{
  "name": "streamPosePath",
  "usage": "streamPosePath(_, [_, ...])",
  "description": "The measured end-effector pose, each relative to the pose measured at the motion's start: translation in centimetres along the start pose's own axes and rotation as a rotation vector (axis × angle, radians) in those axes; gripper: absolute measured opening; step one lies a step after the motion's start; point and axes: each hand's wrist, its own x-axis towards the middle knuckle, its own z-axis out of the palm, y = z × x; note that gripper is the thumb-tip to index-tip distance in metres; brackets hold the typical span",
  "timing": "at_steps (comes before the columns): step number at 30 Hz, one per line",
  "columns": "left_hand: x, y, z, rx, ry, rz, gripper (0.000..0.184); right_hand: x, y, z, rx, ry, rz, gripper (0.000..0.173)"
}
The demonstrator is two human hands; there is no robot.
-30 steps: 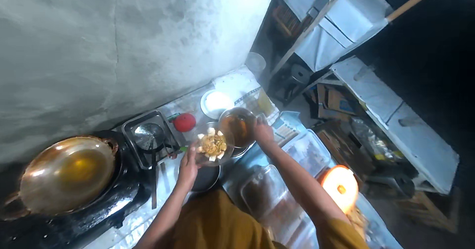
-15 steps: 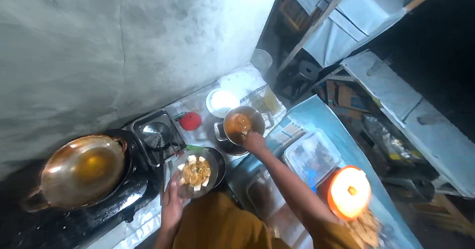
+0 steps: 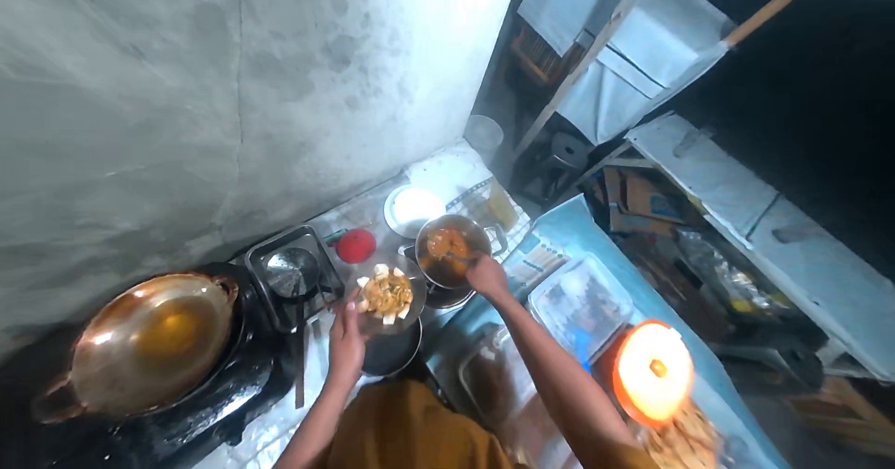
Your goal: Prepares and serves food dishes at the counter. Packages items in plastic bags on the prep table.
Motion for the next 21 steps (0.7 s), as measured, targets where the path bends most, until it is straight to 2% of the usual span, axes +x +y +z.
streamPosePath(6, [1.8, 0.5, 4.4, 0.062, -0.094, 0.011, 0.049, -3.3, 0.7, -4.6, -0.023, 0.071, -0.063, 0.032])
streamPosePath(11, [2.2, 1.1, 7.2, 0.004, -0.139, -0.018, 0.048, -7.2, 0.3, -7.6, -0.062, 0.135, -0.181, 0.032])
streamPosePath(18, [2.6, 1.4, 8.8, 0.035, -0.17, 0.008, 0.05, -10.5, -1.1, -5.6, -0.2, 0.19, -0.337, 0.034])
streamPosePath(21, [2.6, 1.6, 8.7, 0.071, -0.175, 0.03, 0.052, -10.3, -0.7, -3.2, -0.313, 0.433, -0.535, 0.03])
